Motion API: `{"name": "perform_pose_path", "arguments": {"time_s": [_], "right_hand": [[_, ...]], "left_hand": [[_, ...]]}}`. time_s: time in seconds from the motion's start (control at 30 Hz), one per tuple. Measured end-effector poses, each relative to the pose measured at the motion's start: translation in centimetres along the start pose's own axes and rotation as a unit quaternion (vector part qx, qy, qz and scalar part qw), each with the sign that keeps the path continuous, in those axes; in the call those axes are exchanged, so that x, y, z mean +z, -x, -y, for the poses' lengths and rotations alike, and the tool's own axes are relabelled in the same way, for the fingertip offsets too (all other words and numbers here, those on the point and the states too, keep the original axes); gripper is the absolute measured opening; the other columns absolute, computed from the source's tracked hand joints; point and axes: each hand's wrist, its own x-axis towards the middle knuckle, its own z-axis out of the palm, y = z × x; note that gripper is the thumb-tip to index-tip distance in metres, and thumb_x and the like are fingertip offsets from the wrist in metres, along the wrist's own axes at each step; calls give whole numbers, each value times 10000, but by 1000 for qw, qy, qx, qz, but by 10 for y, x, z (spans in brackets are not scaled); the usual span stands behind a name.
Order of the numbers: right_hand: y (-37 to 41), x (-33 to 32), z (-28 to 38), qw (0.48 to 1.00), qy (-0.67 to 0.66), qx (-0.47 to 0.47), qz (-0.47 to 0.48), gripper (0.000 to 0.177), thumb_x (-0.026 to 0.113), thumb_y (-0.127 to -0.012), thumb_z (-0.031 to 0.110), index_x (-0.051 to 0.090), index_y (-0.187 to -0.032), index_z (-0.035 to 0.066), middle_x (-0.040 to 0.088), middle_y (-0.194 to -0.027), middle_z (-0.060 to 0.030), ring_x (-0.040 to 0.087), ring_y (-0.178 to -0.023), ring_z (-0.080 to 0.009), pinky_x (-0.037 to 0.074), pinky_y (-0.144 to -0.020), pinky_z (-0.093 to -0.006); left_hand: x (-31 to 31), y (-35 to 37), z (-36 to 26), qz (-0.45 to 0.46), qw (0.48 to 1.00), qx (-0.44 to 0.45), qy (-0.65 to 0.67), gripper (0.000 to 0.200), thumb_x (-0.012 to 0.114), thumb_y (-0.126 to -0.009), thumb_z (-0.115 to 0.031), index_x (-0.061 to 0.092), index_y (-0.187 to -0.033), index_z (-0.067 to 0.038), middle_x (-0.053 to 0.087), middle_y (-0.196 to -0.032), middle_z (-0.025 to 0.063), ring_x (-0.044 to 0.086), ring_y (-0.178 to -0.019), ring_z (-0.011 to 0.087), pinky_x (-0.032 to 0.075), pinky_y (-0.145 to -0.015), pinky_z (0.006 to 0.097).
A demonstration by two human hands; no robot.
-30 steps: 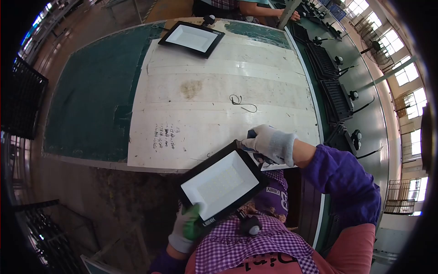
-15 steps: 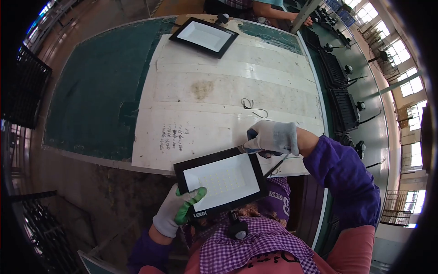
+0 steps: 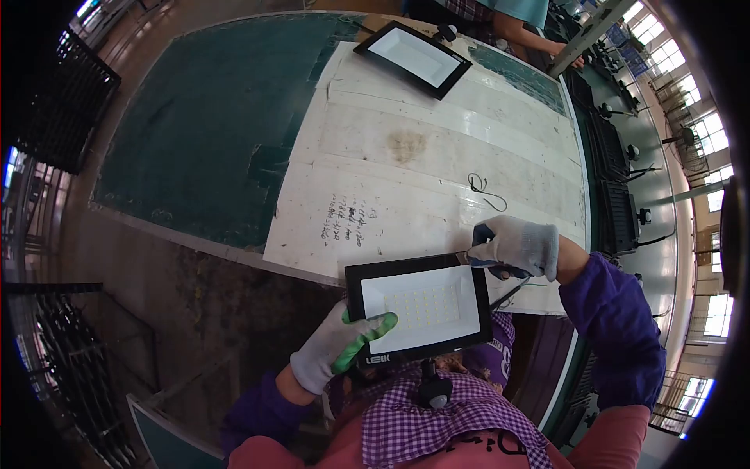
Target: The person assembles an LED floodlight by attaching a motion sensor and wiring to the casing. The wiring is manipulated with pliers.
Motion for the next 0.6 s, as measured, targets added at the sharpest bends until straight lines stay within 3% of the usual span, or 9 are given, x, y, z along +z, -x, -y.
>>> {"name": "perform_pose_path", "arguments": {"time_s": [0.4,0.6], "right_hand": [[4,-5,-1,1000,24,-10,8,227,638,-885,252,633,-825,33,581,-570,-18,525,-458,-84,395,-414,-260],[0,-2,-1,999,-25,-19,11,232,654,-868,270,661,-853,39,586,-578,-20,522,-462,-84,392,-421,-259]], "left_hand": [[-3,-5,7,7,1000,-12,8,383,597,-889,-50,511,-1248,54,615,-1134,102,607,-1031,150,492,-911,277],[-7,-5,14,-14,1000,7,0,385,593,-904,-84,512,-1252,60,612,-1156,104,606,-1022,139,491,-901,270]]}}
